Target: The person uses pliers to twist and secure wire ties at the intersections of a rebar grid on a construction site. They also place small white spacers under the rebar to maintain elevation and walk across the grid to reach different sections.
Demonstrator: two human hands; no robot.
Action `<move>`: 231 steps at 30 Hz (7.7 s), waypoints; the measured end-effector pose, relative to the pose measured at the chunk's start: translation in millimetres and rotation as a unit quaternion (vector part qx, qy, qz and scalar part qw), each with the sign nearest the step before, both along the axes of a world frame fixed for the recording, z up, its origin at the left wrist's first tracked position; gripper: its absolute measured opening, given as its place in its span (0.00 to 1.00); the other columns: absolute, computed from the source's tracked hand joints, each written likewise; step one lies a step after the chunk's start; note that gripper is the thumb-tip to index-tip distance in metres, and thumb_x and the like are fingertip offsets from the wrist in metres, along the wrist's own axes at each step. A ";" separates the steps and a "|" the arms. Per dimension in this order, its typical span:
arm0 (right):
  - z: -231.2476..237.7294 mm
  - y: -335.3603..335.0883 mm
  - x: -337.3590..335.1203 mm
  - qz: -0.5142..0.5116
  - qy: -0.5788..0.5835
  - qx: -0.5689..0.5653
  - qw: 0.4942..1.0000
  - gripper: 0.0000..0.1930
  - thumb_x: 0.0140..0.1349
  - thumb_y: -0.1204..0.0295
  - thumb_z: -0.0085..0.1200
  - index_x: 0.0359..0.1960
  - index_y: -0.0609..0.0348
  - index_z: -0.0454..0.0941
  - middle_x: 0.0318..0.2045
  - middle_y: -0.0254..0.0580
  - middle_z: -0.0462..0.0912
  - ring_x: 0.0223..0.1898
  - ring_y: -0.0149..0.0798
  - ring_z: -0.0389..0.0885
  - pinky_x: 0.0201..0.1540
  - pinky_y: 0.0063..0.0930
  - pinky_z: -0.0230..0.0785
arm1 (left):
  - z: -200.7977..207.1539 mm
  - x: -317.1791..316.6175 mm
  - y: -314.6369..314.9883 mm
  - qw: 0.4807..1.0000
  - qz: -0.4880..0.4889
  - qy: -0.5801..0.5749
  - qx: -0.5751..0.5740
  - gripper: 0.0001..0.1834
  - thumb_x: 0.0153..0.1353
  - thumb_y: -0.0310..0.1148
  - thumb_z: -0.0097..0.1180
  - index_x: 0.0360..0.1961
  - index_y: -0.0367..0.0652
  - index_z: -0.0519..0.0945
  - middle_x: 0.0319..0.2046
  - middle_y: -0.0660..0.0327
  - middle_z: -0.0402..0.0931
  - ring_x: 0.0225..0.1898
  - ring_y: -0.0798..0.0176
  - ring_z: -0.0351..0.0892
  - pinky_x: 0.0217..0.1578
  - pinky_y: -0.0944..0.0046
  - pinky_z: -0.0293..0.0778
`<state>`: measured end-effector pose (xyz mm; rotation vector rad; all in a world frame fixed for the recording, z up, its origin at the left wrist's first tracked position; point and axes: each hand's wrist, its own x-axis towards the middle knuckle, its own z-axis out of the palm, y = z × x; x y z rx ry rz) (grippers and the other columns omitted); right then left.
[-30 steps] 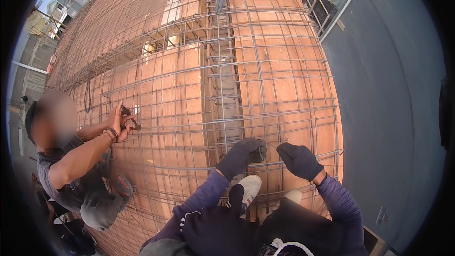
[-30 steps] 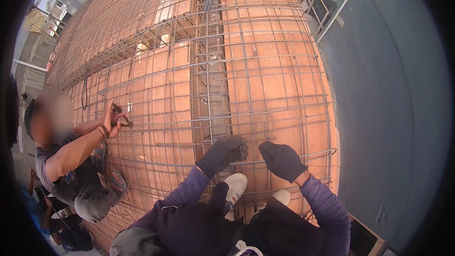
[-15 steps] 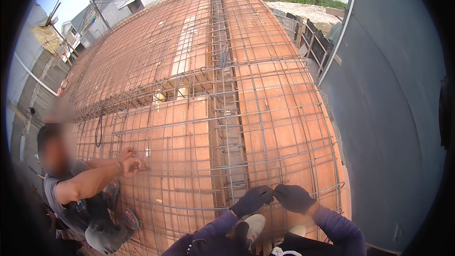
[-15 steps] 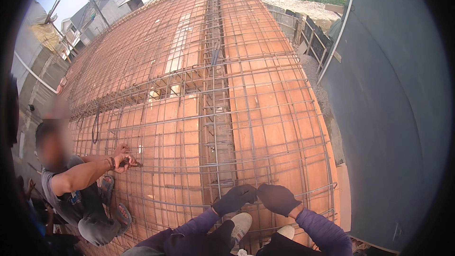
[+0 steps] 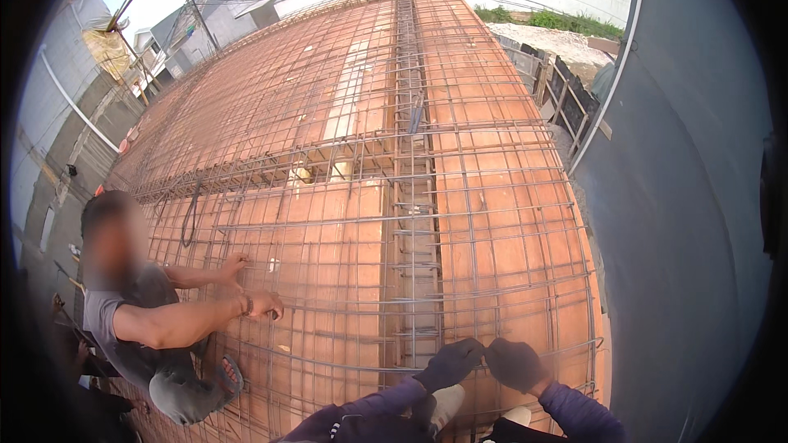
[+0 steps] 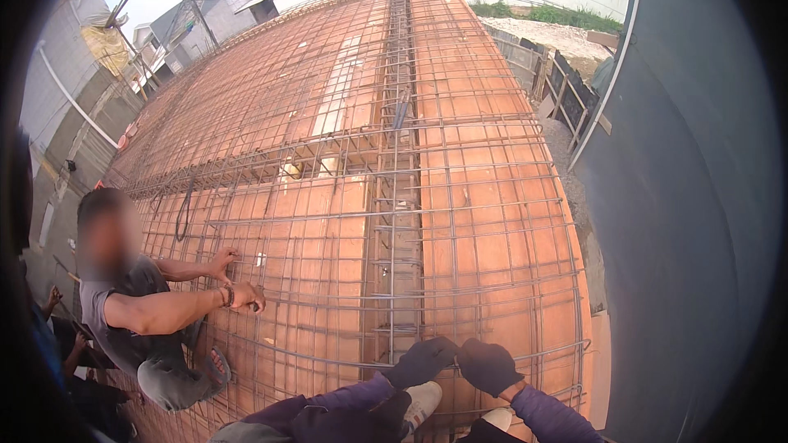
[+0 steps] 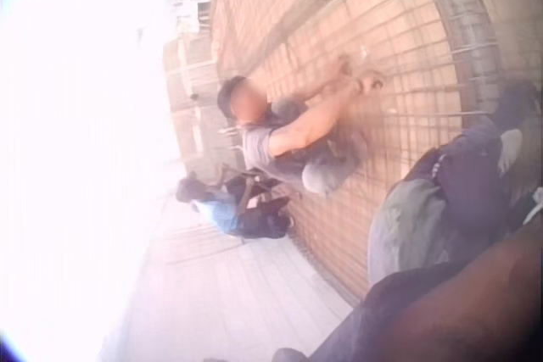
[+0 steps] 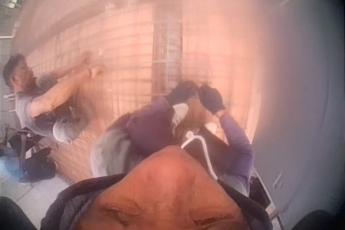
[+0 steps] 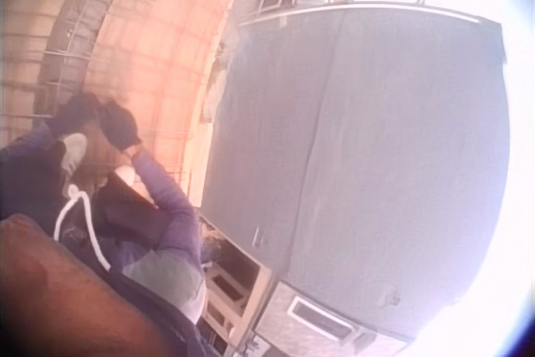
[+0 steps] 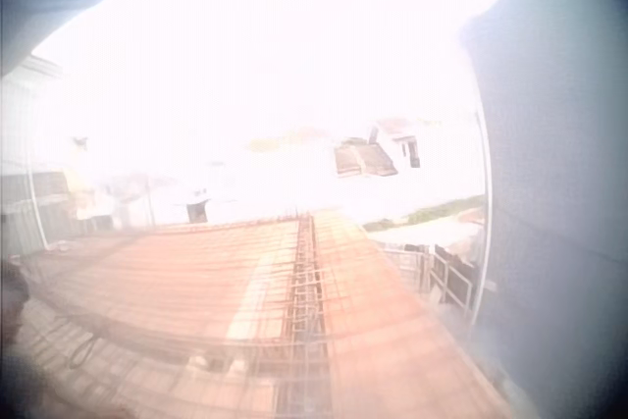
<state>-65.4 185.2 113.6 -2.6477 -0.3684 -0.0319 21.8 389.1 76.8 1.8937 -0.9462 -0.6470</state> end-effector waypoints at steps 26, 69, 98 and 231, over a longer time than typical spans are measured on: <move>18.9 -5.9 10.4 0.041 0.105 0.003 0.994 0.05 0.66 0.72 0.54 0.36 0.58 0.82 0.35 0.51 0.82 0.36 0.56 0.84 0.38 0.46 0.77 | -21.2 -6.6 -9.9 0.977 0.048 0.176 -0.111 0.15 0.78 0.40 0.50 0.44 0.39 0.82 0.33 0.66 0.77 0.35 0.71 0.76 0.38 0.66 0.76; 68.4 -21.3 28.1 -0.032 0.180 0.195 0.964 0.11 0.70 0.65 0.61 0.38 0.62 0.84 0.33 0.46 0.87 0.31 0.49 0.88 0.34 0.38 0.77 | 58.2 39.1 -0.6 0.942 0.114 0.305 -0.077 0.14 0.74 0.39 0.55 0.46 0.38 0.81 0.40 0.62 0.81 0.42 0.67 0.82 0.46 0.62 0.78; 740.9 83.5 60.3 0.187 0.232 0.000 0.955 0.10 0.69 0.61 0.57 0.46 0.48 0.86 0.34 0.41 0.86 0.40 0.46 0.88 0.42 0.42 0.80 | 745.7 55.5 192.2 0.544 0.564 0.551 -0.289 0.20 0.74 0.39 0.55 0.60 0.39 0.74 0.42 0.57 0.79 0.44 0.55 0.82 0.49 0.50 0.81; 738.6 1830.6 2662.2 0.462 0.312 0.089 0.825 0.13 0.72 0.62 0.52 0.41 0.57 0.83 0.38 0.49 0.86 0.42 0.56 0.85 0.44 0.47 0.76 | 797.3 2286.1 1827.8 0.224 0.715 0.198 -0.631 0.14 0.79 0.45 0.51 0.46 0.44 0.78 0.35 0.66 0.71 0.39 0.62 0.73 0.43 0.57 0.74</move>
